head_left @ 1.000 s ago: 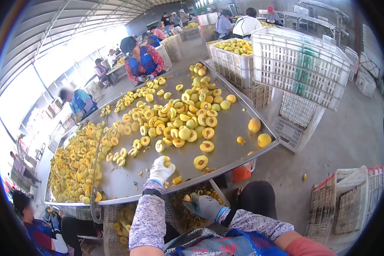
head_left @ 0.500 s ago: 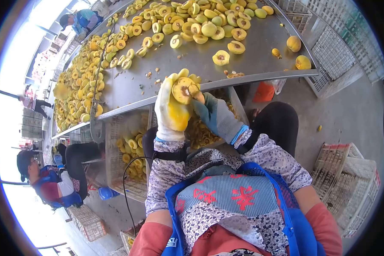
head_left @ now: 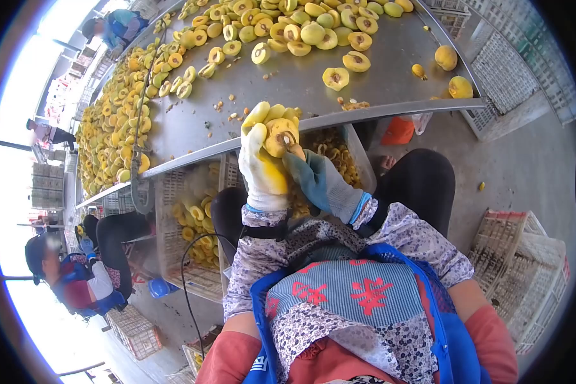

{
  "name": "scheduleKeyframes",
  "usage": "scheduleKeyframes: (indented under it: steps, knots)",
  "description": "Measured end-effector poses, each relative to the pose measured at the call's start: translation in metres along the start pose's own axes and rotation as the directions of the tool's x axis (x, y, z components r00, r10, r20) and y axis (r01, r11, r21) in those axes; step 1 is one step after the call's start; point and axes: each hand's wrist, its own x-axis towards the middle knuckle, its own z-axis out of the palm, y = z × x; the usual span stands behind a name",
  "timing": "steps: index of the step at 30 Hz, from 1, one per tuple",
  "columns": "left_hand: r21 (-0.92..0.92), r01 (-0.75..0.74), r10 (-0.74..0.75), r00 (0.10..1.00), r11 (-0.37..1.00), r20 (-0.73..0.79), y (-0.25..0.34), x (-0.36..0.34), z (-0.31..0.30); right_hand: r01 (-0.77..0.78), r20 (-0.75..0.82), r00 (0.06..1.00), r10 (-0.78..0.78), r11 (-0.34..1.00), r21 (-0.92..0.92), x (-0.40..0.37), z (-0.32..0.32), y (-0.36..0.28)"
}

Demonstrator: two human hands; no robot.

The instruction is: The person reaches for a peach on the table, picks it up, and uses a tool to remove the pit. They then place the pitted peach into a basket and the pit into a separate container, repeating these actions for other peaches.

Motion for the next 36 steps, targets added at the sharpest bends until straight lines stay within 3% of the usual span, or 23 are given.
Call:
scheduleKeyframes:
  steps: [2,4,5,6,7,10,13,14,16,17,18,19,20,22,23,24,25,27,29,31,33,35,36]
  knots:
    - [-0.045,-0.041,0.044,0.997,0.998,0.061,-0.015,0.002,-0.006,-0.047,0.077,0.996,0.034,0.984,0.173,-0.003,-0.001,-0.006]
    - [0.042,-0.103,0.096,0.985,0.994,0.14,-0.009,0.005,-0.008,0.159,-0.063,0.987,-0.146,0.939,0.305,0.006,0.015,0.045]
    - [0.157,-0.099,0.082,0.99,0.983,0.116,0.002,0.0,-0.002,-0.13,0.125,0.988,0.092,0.934,0.332,-0.005,0.001,0.007]
    - [0.149,-0.045,0.034,0.996,0.988,0.077,0.002,-0.001,-0.002,-0.242,0.148,0.968,0.201,0.901,0.359,-0.01,0.001,-0.01]
    - [0.145,-0.072,0.056,0.992,0.987,0.113,0.002,0.0,-0.005,-0.527,0.344,0.846,0.407,0.735,0.427,-0.011,-0.005,-0.02]
    - [0.09,-0.076,0.057,0.98,0.993,0.193,0.003,0.0,-0.012,-0.571,0.504,0.807,0.306,0.62,0.538,-0.009,-0.004,-0.037]
    - [0.062,0.022,-0.04,0.956,0.998,0.291,0.011,0.004,-0.012,-0.674,0.588,0.734,0.34,0.477,0.565,-0.012,-0.012,-0.036]
    - [0.057,0.016,-0.032,0.955,0.998,0.295,0.02,0.005,-0.011,-0.619,0.495,0.779,0.384,0.594,0.514,-0.011,-0.013,-0.038]
    - [-0.011,0.276,-0.257,0.91,0.961,0.325,0.039,0.007,-0.007,-0.557,0.392,0.825,0.408,0.702,0.444,-0.004,-0.012,-0.023]
    - [-0.012,0.274,-0.255,0.909,0.962,0.331,0.042,0.011,-0.004,0.014,0.162,0.985,-0.051,0.975,0.221,0.008,-0.008,0.011]
    - [0.077,0.352,-0.36,0.895,0.933,0.263,0.044,0.014,-0.002,0.562,0.091,0.827,-0.555,0.817,-0.128,0.018,-0.005,0.043]
    - [0.155,0.433,-0.456,0.871,0.888,0.183,0.045,0.017,-0.001,0.56,0.092,0.829,-0.552,0.818,-0.131,0.023,-0.001,0.073]
    - [0.305,0.336,-0.408,0.887,0.891,0.216,0.033,0.022,-0.003,0.579,0.004,0.806,-0.592,0.786,-0.216,0.024,0.001,0.101]
    - [0.246,0.302,-0.34,0.931,0.921,0.134,0.014,0.021,0.0,0.582,-0.077,0.774,-0.629,0.754,-0.305,0.015,-0.002,0.092]
    - [0.197,0.263,-0.278,0.959,0.944,0.052,0.006,0.019,0.002,0.205,0.048,0.977,-0.207,0.978,0.038,0.001,-0.006,0.037]
    - [0.203,0.2,-0.2,0.98,0.959,-0.019,0.007,0.014,0.011,-0.293,0.294,0.933,0.207,0.911,0.29,-0.011,-0.008,-0.015]
    - [0.208,0.153,-0.137,0.987,0.966,-0.089,0.01,0.007,0.019,-0.425,0.369,0.882,0.294,0.836,0.348,-0.017,-0.006,-0.052]
    - [0.316,0.061,-0.085,0.994,0.947,0.063,0.007,0.008,0.008,-0.713,0.591,0.684,0.427,0.561,0.421,-0.011,-0.022,-0.038]
    - [0.357,0.15,-0.221,0.961,0.922,0.167,0.006,0.015,-0.003,-0.646,0.482,0.733,0.481,0.713,0.271,-0.016,-0.023,-0.054]
    - [0.258,0.255,-0.316,0.921,0.932,0.23,0.008,0.013,-0.007,-0.682,0.519,0.687,0.508,0.698,0.22,-0.015,-0.025,-0.057]
    - [-0.138,0.366,-0.344,0.925,0.92,0.158,0.002,0.006,0.0,-0.696,0.571,0.677,0.464,0.655,0.293,-0.017,-0.029,-0.047]
    - [-0.084,0.396,-0.384,0.914,0.915,0.131,0.007,0.004,0.009,-0.72,0.644,0.644,0.413,0.611,0.328,-0.013,-0.027,-0.042]
    - [-0.023,0.349,-0.348,0.936,0.937,0.047,0.009,0.003,0.013,-0.679,0.588,0.681,0.436,0.677,0.284,-0.013,-0.027,-0.053]
